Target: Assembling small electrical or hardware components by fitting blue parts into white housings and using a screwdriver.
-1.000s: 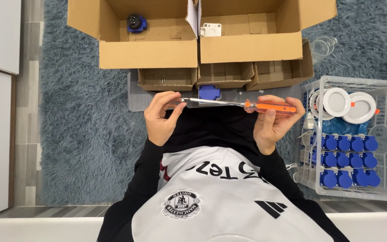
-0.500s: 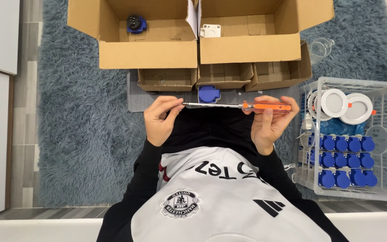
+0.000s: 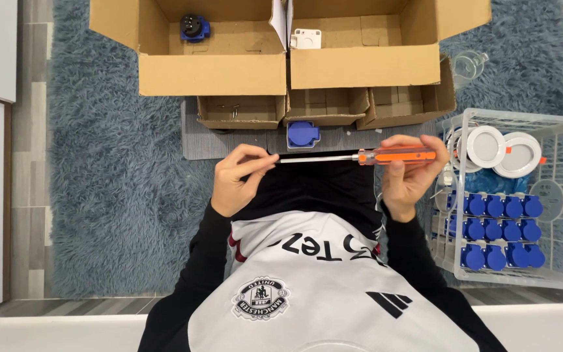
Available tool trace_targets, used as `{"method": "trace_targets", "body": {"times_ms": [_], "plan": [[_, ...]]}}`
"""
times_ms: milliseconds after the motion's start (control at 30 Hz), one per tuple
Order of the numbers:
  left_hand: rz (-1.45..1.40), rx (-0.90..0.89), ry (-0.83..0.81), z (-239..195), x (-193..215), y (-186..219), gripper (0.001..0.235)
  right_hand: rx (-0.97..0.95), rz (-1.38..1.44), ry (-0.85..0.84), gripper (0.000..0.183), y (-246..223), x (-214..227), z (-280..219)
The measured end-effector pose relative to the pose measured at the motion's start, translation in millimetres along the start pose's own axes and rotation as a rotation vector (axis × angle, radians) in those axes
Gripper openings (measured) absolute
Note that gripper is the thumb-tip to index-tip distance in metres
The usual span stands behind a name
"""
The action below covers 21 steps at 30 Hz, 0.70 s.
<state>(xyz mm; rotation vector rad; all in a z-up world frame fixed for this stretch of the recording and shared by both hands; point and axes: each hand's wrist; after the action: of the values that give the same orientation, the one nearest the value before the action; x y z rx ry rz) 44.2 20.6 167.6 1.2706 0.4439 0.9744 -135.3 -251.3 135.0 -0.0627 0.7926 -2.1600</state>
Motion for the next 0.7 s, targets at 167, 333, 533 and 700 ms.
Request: {"method": "trace_targets", "body": {"times_ms": [167, 333, 533, 700], "plan": [[0.113, -0.032, -0.020, 0, -6, 3, 0.019, 0.033, -0.050, -0.165, 0.058, -14, -4, 25], [0.118, 0.005, -0.029, 3, -26, 6, 0.020, -0.072, 0.012, -0.270, 0.062, -18, 2, 68], [0.191, -0.093, -0.040, 19, -54, 8, 0.037, 0.032, 0.004, -0.479, 0.078, -27, -1, 136], [0.301, -0.121, -0.009, 19, -73, -20, 0.046, 0.098, 0.036, -0.519, 0.091, 1, 17, 143]]}}
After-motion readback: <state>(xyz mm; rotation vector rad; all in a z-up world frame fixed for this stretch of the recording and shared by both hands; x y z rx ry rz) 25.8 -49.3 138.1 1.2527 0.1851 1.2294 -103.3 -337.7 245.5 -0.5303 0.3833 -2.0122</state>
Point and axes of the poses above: each hand's wrist, its own z-axis towards the middle knuckle, its own x-axis out of the back of the hand, y = z × x, and after that the axes turned 15 degrees about x, right-handed
